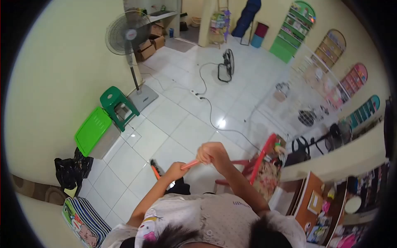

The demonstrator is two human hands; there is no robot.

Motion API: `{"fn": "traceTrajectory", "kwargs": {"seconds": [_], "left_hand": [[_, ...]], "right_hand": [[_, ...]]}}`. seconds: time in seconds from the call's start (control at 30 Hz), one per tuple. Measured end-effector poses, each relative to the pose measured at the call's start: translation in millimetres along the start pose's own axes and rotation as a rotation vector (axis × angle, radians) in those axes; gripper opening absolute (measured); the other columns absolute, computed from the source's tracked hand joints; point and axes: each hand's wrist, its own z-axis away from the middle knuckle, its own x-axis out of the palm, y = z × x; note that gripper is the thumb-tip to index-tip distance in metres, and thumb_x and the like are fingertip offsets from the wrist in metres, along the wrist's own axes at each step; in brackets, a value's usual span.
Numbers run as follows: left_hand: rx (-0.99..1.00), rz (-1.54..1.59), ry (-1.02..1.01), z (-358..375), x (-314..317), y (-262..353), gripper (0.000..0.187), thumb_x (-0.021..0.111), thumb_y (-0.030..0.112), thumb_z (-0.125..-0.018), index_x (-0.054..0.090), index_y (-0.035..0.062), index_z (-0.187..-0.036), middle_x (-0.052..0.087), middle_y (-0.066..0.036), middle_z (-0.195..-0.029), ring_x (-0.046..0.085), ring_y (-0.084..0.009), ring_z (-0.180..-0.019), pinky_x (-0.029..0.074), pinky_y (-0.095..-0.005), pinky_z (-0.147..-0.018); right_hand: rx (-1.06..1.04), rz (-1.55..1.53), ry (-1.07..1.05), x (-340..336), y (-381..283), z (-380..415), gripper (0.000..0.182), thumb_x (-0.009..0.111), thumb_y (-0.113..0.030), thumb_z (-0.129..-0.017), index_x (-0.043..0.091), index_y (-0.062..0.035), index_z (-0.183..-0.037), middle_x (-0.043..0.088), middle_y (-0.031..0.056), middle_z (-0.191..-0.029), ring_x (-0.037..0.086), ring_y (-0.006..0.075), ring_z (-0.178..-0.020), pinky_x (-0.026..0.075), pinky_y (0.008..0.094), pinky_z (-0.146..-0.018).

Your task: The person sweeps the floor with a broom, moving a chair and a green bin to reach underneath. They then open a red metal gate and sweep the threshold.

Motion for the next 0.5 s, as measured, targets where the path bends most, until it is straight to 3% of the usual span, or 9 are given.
{"fn": "traceTrajectory", "kwargs": {"seconds": [0.07, 0.2, 0.27, 0.3, 0.37, 0.5], "left_hand": [[0.051, 0.025, -0.102, -42.0, -24.0, 14.1, 0.024, 0.061, 0.026, -0.081, 0.064, 0.0023, -0.078, 0.062, -0.016, -0.066, 0.058, -0.0215, -0.060, 0.046, -0.0358, -0.060], [0.330, -0.165, -0.192, -152.4, -38.4, 14.2, 0.018, 0.063, 0.020, -0.075, 0.064, 0.0045, -0.084, 0.063, -0.016, -0.072, 0.061, -0.0297, -0.065, 0.046, -0.0375, -0.060], [0.427, -0.197, -0.160, -204.2, -40.8, 18.7, 0.016, 0.064, 0.018, -0.074, 0.063, 0.0042, -0.080, 0.062, -0.016, -0.073, 0.061, -0.0334, -0.067, 0.046, -0.0378, -0.059], [0.499, -0.091, -0.071, -231.4, -38.7, 16.7, 0.017, 0.065, 0.018, -0.075, 0.058, 0.0024, -0.072, 0.060, -0.016, -0.068, 0.060, -0.0328, -0.065, 0.045, -0.0377, -0.057], [0.469, -0.083, -0.045, -288.6, -44.3, 19.2, 0.021, 0.068, 0.022, -0.073, 0.059, 0.0030, -0.071, 0.059, -0.018, -0.069, 0.058, -0.0368, -0.067, 0.044, -0.0415, -0.058], [0.470, -0.125, 0.066, -411.7, -57.1, -2.4, 0.024, 0.069, 0.026, -0.074, 0.060, 0.0046, -0.068, 0.060, -0.015, -0.068, 0.060, -0.0338, -0.067, 0.045, -0.0398, -0.058]], "right_hand": [[0.024, 0.060, 0.061, -9.6, -14.8, -34.7, 0.036, 0.044, -0.019, -0.088, 0.039, -0.0050, -0.055, 0.040, 0.0024, -0.052, 0.036, 0.0114, -0.050, 0.032, 0.0264, -0.051], [0.008, 0.196, 0.099, -43.0, -29.4, -83.0, 0.032, 0.048, -0.016, -0.083, 0.039, -0.0032, -0.055, 0.040, 0.0020, -0.052, 0.037, 0.0104, -0.051, 0.031, 0.0266, -0.050], [-0.001, 0.354, 0.095, -61.1, -30.6, -106.9, 0.029, 0.050, -0.014, -0.080, 0.039, -0.0021, -0.056, 0.040, 0.0024, -0.052, 0.037, 0.0113, -0.051, 0.031, 0.0278, -0.049], [-0.004, 0.434, 0.093, -72.7, -29.9, -120.9, 0.027, 0.050, -0.013, -0.078, 0.039, -0.0015, -0.056, 0.040, 0.0027, -0.051, 0.037, 0.0118, -0.051, 0.031, 0.0283, -0.049], [-0.043, 0.544, 0.035, -105.4, -21.2, -154.0, 0.021, 0.052, -0.010, -0.074, 0.041, -0.0005, -0.058, 0.039, 0.0047, -0.052, 0.037, 0.0156, -0.049, 0.030, 0.0307, -0.048], [-0.065, 0.629, 0.004, -184.2, 2.3, -230.7, 0.020, 0.053, -0.011, -0.073, 0.043, -0.0005, -0.060, 0.042, 0.0071, -0.055, 0.039, 0.0184, -0.050, 0.031, 0.0316, -0.049]]}}
